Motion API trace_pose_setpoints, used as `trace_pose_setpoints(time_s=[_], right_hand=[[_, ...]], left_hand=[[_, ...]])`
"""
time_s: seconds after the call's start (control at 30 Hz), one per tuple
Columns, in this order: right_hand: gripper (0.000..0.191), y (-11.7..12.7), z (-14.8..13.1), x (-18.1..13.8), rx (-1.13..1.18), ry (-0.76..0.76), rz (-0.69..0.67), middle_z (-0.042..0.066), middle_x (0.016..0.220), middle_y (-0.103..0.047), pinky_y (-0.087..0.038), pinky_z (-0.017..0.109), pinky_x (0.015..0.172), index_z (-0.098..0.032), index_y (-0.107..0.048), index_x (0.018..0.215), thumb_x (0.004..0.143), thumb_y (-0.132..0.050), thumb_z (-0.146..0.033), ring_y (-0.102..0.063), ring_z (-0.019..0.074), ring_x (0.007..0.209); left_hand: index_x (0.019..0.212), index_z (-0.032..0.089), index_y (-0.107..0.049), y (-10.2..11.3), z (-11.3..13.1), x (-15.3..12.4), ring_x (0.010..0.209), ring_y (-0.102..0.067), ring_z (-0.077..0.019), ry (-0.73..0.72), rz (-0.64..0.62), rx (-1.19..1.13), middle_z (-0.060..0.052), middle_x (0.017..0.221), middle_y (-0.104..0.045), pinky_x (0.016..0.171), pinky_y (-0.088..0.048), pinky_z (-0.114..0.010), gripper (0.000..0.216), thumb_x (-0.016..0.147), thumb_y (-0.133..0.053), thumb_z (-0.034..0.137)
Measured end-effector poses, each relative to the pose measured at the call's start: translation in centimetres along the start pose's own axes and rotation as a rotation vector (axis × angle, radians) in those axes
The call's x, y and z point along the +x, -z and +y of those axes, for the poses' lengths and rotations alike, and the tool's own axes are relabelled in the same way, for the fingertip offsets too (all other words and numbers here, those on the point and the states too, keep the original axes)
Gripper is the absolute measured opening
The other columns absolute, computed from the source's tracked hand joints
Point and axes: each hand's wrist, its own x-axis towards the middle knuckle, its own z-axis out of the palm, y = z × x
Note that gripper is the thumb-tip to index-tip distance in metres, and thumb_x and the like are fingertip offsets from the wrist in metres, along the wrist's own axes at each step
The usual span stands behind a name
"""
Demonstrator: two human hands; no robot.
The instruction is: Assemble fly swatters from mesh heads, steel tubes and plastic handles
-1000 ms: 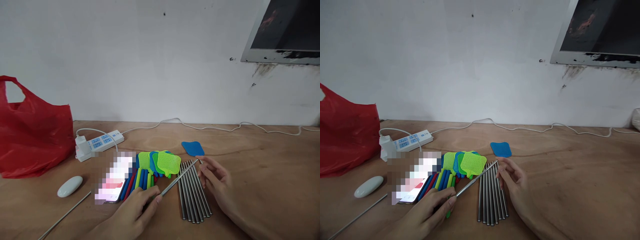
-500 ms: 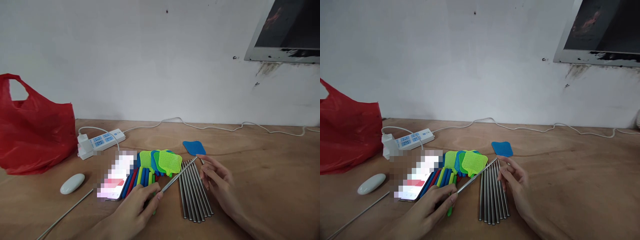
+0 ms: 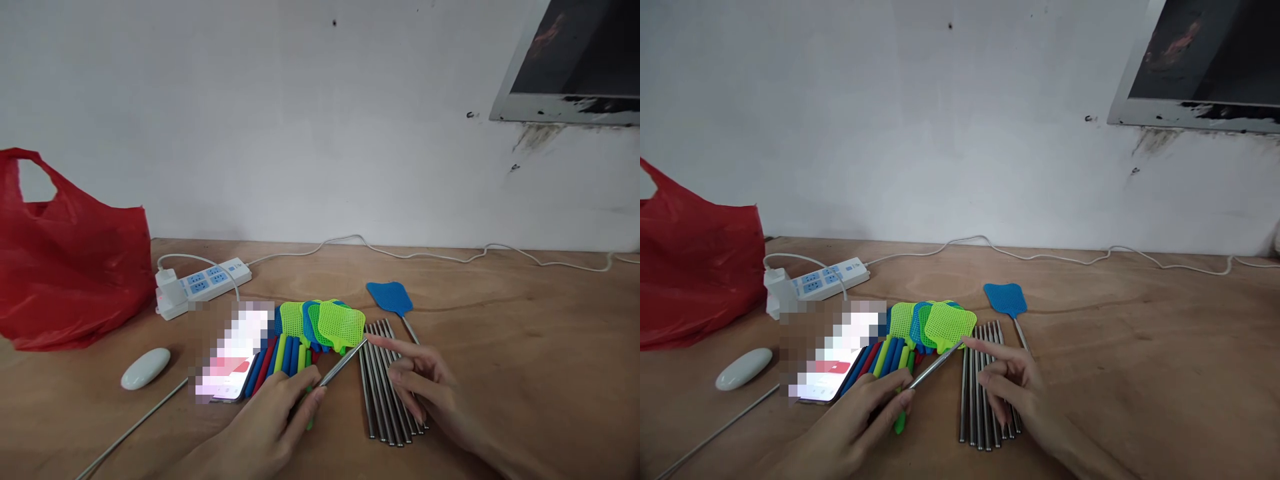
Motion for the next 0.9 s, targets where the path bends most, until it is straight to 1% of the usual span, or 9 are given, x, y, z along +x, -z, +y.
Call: trace_pose_setpoints(time_s=[0.3,0.4,0.47,0.53,0.57,0.6,0.67,0.77,0.9], right_hand=[[0.056,0.5,0.1,-0.2,0.048,0.003,-0.044,-0.012,0.041,-0.039,-0.017,0.023,0.040,-0.016,-0.060,0.137,0.087,-0.068,-0.039,-0.024,0.0059,0.034],[0.050,0.3,-0.2,0.2,-0.017,0.026,-0.002,-0.010,0.042,-0.043,-0.022,0.023,0.042,-0.015,-0.066,0.128,0.086,-0.067,-0.043,-0.031,0.0075,0.036],[0.043,0.2,-0.5,0.5,-0.107,0.082,0.093,-0.005,0.049,-0.052,-0.030,0.024,0.044,-0.016,-0.070,0.120,0.088,-0.063,-0.045,-0.041,0.0105,0.041],[0.034,0.1,-0.6,0.8,-0.271,0.216,0.239,0.001,0.068,-0.064,-0.042,0.027,0.052,-0.021,-0.071,0.115,0.091,-0.059,-0.043,-0.055,0.0155,0.056],[0.029,0.1,-0.7,0.9,-0.388,0.306,0.289,0.004,0.080,-0.068,-0.048,0.030,0.062,-0.024,-0.071,0.113,0.093,-0.057,-0.040,-0.061,0.0187,0.069],[0.025,0.1,-0.6,1.0,-0.519,0.394,0.301,0.006,0.094,-0.070,-0.051,0.034,0.075,-0.026,-0.070,0.113,0.094,-0.056,-0.035,-0.064,0.0219,0.084],[0.027,0.2,-0.4,1.0,-0.768,0.505,0.222,0.008,0.118,-0.068,-0.044,0.044,0.100,-0.028,-0.067,0.118,0.095,-0.053,-0.027,-0.059,0.0271,0.113],[0.038,0.3,0.2,1.1,-0.991,0.477,0.057,0.009,0.142,-0.057,-0.033,0.052,0.112,-0.027,-0.056,0.135,0.097,-0.051,-0.026,-0.044,0.0298,0.135],[0.051,0.3,0.4,1.1,-1.105,0.366,-0.047,0.009,0.155,-0.044,-0.029,0.055,0.116,-0.024,-0.039,0.149,0.100,-0.047,-0.031,-0.030,0.0294,0.146]], left_hand=[[0.084,0.022,-0.048,-0.3,-0.1,-0.1,0.075,-0.054,-0.0191,0.014,-0.006,-0.008,0.000,0.079,-0.056,0.067,-0.036,-0.030,0.039,0.106,-0.028,0.047],[0.080,0.022,-0.047,-0.2,0.2,0.2,0.073,-0.053,-0.0185,-0.002,0.019,-0.012,0.001,0.075,-0.054,0.067,-0.036,-0.029,0.039,0.105,-0.028,0.046],[0.077,0.022,-0.045,0.0,0.4,0.4,0.068,-0.052,-0.0177,-0.013,0.040,-0.023,0.002,0.069,-0.051,0.064,-0.035,-0.029,0.040,0.105,-0.029,0.047],[0.074,0.023,-0.044,0.3,0.6,0.5,0.065,-0.051,-0.0175,-0.020,0.088,-0.034,0.003,0.066,-0.050,0.062,-0.034,-0.029,0.042,0.104,-0.029,0.047],[0.073,0.023,-0.044,0.4,0.7,0.6,0.063,-0.051,-0.0173,-0.021,0.110,-0.041,0.003,0.064,-0.049,0.061,-0.033,-0.029,0.043,0.104,-0.029,0.048],[0.073,0.023,-0.044,0.6,0.7,0.6,0.062,-0.051,-0.0172,-0.020,0.135,-0.047,0.003,0.063,-0.049,0.060,-0.032,-0.029,0.043,0.104,-0.029,0.048],[0.073,0.023,-0.044,0.7,0.7,0.8,0.059,-0.050,-0.0166,-0.019,0.165,-0.061,0.004,0.062,-0.048,0.058,-0.030,-0.029,0.042,0.104,-0.029,0.047],[0.073,0.023,-0.043,0.6,0.4,1.0,0.055,-0.048,-0.0156,-0.019,0.178,-0.086,0.005,0.058,-0.045,0.055,-0.027,-0.029,0.042,0.104,-0.030,0.046],[0.072,0.023,-0.043,0.4,0.3,1.2,0.051,-0.044,-0.0150,-0.016,0.165,-0.111,0.006,0.056,-0.042,0.053,-0.026,-0.029,0.041,0.104,-0.032,0.046]])
